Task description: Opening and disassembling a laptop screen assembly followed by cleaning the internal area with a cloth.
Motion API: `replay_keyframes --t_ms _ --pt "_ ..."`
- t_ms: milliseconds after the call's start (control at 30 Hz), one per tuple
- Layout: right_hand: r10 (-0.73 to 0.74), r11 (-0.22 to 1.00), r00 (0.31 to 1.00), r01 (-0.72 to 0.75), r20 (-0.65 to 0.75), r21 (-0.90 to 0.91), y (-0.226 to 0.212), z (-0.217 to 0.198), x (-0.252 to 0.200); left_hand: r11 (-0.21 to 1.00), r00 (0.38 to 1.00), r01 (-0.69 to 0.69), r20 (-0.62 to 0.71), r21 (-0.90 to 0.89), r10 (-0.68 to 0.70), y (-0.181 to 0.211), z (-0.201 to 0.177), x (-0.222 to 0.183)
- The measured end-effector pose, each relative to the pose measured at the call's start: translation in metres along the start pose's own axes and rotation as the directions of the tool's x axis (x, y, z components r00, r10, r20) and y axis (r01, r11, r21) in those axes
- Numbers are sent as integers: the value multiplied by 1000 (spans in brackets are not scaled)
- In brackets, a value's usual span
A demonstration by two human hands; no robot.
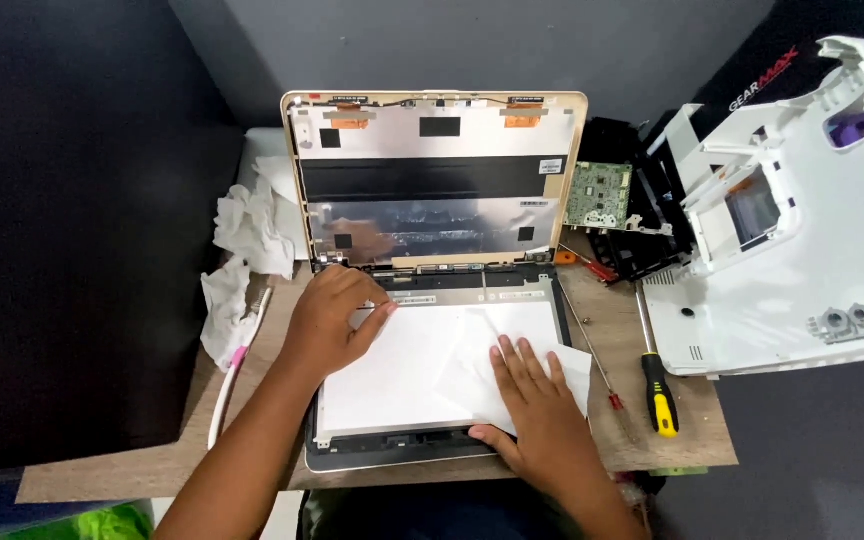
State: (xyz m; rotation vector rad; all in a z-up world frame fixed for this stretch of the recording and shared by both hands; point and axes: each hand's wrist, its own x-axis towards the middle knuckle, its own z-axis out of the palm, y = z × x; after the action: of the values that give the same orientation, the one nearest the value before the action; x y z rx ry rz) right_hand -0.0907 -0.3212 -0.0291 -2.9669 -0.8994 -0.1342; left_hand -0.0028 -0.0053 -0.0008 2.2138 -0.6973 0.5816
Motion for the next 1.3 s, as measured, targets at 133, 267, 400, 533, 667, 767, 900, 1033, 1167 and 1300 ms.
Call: replay_keyframes --t_ms 133,267,400,533,667,767,900,1033,1167,1300 --pt "-4 1000 1000 4 2 30 1 -3 1 1000 1000 -14 -2 3 14 1 -1 0" --pt "17 992 998 -24 65 120 12 -8 6 1000 1000 -12 -6 9 12 0 0 -1" --pt "63 992 996 -70 67 103 14 -1 4 1000 1000 0 1 24 0 1 -1 -4" --pt "31 999 1000 -31 0 -31 11 4 2 1000 1000 -8 10 9 8 0 0 1" --pt "6 994 997 -13 -71 -106 1 5 -2 999 999 31 28 16 -31 -1 1 -3" --pt "28 1000 998 -28 -58 9 -2 1 -1 998 997 58 53 33 -60 -3 2 -4" --pt "-28 793 987 -73 -155 -604 2 5 -1 999 999 34 38 30 -35 -2 0 -3" --pt "-97 789 989 8 -111 -615 -6 2 2 994 998 -29 64 109 22 -4 1 -5" --pt "-181 859 978 106 -104 -502 -22 -4 5 991 997 -45 75 126 36 -3 1 -4" --pt "-245 874 966 183 -82 -451 -17 -7 12 992 996 -39 82 124 29 -5 3 -6"
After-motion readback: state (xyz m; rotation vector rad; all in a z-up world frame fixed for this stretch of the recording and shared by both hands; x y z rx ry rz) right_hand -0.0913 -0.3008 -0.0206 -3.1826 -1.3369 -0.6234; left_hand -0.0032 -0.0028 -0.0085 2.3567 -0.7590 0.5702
